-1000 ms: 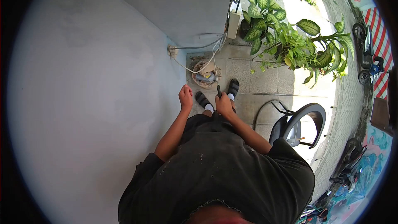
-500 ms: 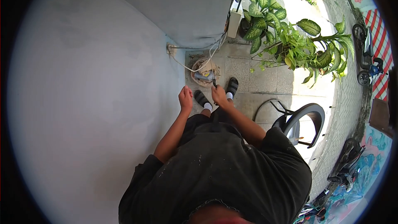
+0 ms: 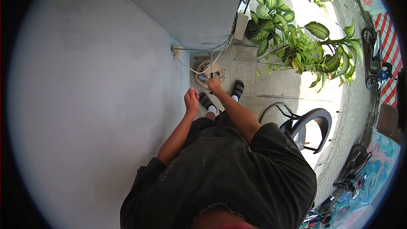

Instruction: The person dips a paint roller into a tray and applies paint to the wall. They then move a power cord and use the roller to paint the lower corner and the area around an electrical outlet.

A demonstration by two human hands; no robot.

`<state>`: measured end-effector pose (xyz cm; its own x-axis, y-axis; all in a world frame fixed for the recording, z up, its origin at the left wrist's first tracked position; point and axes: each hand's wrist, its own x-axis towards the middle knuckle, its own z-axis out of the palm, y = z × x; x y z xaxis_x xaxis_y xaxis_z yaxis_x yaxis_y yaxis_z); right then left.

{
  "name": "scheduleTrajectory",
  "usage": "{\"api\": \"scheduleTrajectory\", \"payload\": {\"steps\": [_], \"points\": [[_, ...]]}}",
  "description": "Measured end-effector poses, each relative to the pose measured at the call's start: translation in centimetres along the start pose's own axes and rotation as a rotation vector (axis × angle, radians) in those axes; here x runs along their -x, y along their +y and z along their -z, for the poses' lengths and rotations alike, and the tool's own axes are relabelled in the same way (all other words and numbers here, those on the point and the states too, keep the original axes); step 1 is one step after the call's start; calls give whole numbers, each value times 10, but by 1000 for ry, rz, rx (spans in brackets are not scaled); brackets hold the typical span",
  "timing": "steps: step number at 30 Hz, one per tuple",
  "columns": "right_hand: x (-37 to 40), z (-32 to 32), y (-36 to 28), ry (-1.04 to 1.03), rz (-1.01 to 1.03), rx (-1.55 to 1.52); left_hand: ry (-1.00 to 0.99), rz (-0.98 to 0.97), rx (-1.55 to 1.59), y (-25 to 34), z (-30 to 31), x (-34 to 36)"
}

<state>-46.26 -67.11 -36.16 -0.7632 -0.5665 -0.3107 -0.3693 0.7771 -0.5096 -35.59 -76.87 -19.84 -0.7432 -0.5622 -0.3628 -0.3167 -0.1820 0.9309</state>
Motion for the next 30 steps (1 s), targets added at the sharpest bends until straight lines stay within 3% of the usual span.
{"api": "scheduleTrajectory", "payload": {"steps": [2,3,5,9,11,17,21,26,30], "points": [[34,6,-9,61,-608,-734,-19,-8,10,-1,1,2],[52,25,-17,62,-610,-729,-20,-6,14,-2,1,1],[80,69,-27,-114,-863,-1621,1,-13,-13,-6,4,-2],[71,71,4,-267,-908,-1719,36,-19,12,-3,2,-6],[70,84,-9,-136,-790,-1502,38,-20,34,-2,1,-8],[119,124,-78,-13,-649,-1029,60,18,51,-6,5,-3],[110,131,-105,-4,-681,-1078,79,8,1,-10,12,-4],[-1,56,-55,-54,-754,-1222,77,-31,-40,-6,16,-4],[20,64,-64,-41,-705,-1159,83,-37,-85,-3,18,1]]}}
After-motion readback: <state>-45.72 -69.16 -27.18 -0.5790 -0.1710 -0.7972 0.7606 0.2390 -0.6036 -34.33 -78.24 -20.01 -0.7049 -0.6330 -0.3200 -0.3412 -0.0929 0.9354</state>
